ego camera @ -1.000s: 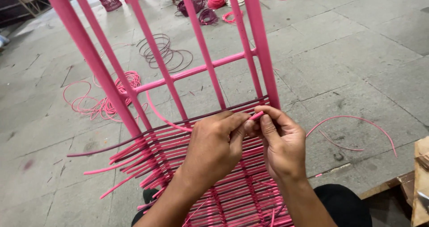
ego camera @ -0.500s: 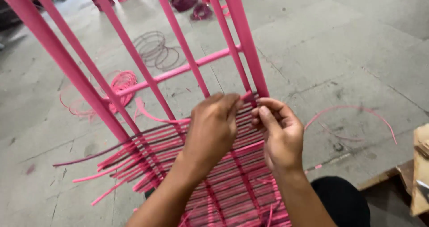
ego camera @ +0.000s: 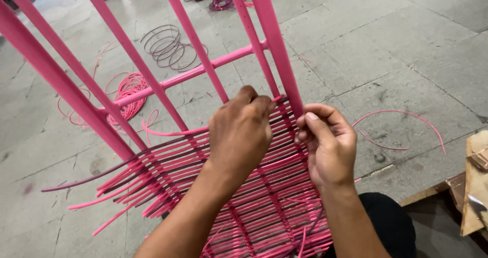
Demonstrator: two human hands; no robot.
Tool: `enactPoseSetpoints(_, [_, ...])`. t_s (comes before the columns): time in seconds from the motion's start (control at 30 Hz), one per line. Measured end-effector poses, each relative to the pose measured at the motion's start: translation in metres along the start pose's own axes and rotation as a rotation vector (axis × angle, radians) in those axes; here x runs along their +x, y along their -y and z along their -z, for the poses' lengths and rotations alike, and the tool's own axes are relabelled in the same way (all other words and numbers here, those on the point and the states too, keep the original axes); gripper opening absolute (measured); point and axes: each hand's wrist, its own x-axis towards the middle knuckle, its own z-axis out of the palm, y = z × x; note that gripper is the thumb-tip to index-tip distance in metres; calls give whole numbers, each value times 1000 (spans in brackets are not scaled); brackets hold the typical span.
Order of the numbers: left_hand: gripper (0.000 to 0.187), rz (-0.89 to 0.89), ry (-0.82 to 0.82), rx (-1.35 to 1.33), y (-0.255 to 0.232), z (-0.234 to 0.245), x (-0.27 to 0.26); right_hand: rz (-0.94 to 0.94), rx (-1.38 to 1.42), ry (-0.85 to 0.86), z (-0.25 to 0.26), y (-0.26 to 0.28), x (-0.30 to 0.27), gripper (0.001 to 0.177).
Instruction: Weaving a pink plastic chair frame using plastic strands and a nail gun.
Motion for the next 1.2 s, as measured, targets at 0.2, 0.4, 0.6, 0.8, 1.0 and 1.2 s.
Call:
enactPoseSetpoints(0.2, [14,15,-14,85,-3,-9,1,58,-42,-18,0,1,2,14])
enactPoseSetpoints(0.4, [11,-108,-284,106,2,-18,-7,310,-469,-84,-15,1,8,17])
enactPoseSetpoints(0.6, [11,-71,-242,50,4,-12,2,339,-510,-7,-28,-8,22,22])
enactPoseSetpoints(0.8, [15,47,-70,32,7,-4,4,312,-448,20,-34,-13,19,24])
enactPoseSetpoints(1.0, [16,43,-40,-63,6,0,5,421,-531,-21,-38,-20,18,24])
enactPoseSetpoints(1.2, [23,59,17,23,3,1,14,405,-479,-7,-33,-22,20,25])
